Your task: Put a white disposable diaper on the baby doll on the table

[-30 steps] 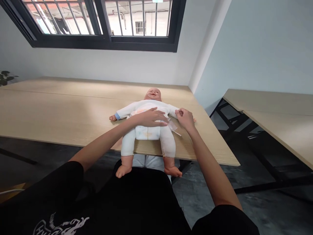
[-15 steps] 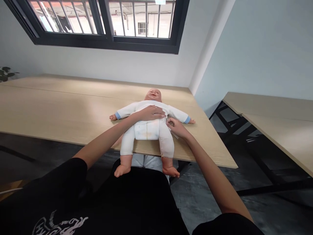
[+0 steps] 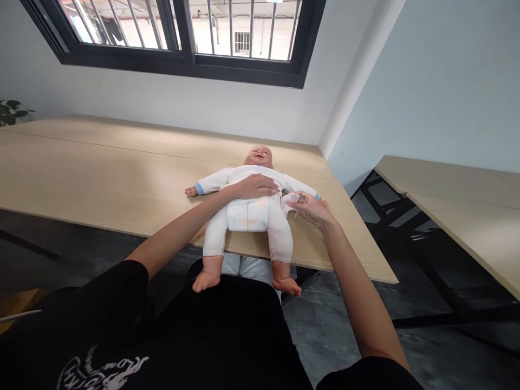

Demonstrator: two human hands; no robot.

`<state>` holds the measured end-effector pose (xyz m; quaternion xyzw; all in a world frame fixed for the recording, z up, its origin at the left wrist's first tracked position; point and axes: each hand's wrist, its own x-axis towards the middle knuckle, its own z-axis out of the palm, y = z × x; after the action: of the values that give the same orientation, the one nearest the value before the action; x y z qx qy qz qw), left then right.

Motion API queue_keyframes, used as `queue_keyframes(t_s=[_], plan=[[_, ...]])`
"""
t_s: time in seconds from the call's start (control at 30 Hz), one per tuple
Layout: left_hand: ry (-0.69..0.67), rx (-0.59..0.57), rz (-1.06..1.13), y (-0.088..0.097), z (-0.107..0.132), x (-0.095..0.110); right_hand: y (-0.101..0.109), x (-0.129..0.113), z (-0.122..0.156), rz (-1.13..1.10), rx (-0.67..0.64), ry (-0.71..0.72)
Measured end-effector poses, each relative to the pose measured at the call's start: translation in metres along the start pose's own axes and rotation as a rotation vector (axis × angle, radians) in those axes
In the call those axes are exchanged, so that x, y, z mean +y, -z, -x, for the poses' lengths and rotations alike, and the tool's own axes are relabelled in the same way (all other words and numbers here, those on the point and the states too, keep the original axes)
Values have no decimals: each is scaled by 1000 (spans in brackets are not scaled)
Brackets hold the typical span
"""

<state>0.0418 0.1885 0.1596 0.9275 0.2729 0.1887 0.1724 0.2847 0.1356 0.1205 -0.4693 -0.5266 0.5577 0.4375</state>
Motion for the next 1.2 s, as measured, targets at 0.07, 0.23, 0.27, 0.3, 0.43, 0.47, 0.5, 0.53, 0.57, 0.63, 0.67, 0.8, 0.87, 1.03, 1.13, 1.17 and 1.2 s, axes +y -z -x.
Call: queue_keyframes(t_s=[0.07,0.23,0.27,0.3,0.43,0.47,0.5,0.53,0.57,0.63,0.67,0.8,0.87,1.03,1.13,1.17,1.2], plan=[[-1,-7,0,0,0,-1,4,-3,0,-60,49,31],[7,-20,-18,-2,-3,-4,9,-10,0,-86,118,108],[9,-25,-27,-2,-3,-4,7,-12,0,-82,115,125],[9,-30,-35,-3,-4,-4,4,-14,-1,-76,105,141],[33,-33,-32,-6,-9,-8,-19,-28,-7,2,6,197],[43,-28,-24,-8,-11,-9,-26,-32,-9,36,-19,207],[50,-21,-15,-9,-13,-11,-33,-37,-11,73,-40,212],[54,-14,-4,-10,-14,-13,-40,-41,-13,110,-55,211],[54,-8,10,-11,-15,-15,-47,-46,-15,145,-60,204],[49,7,49,-12,-16,-20,-59,-53,-18,188,-28,184],[45,20,77,-12,-16,-23,-65,-55,-20,196,7,182],[33,107,205,-13,-15,-32,-85,-55,-22,236,173,248],[33,152,264,-13,-15,-36,-93,-50,-21,324,229,315],[26,235,385,-13,-13,-37,-108,-39,-16,588,344,492],[15,278,436,-12,-13,-36,-117,-34,-16,693,349,555],[20,311,452,-12,-12,-35,-120,-33,-17,723,344,580],[30,362,475,-10,-12,-34,-122,-31,-17,752,336,606]])
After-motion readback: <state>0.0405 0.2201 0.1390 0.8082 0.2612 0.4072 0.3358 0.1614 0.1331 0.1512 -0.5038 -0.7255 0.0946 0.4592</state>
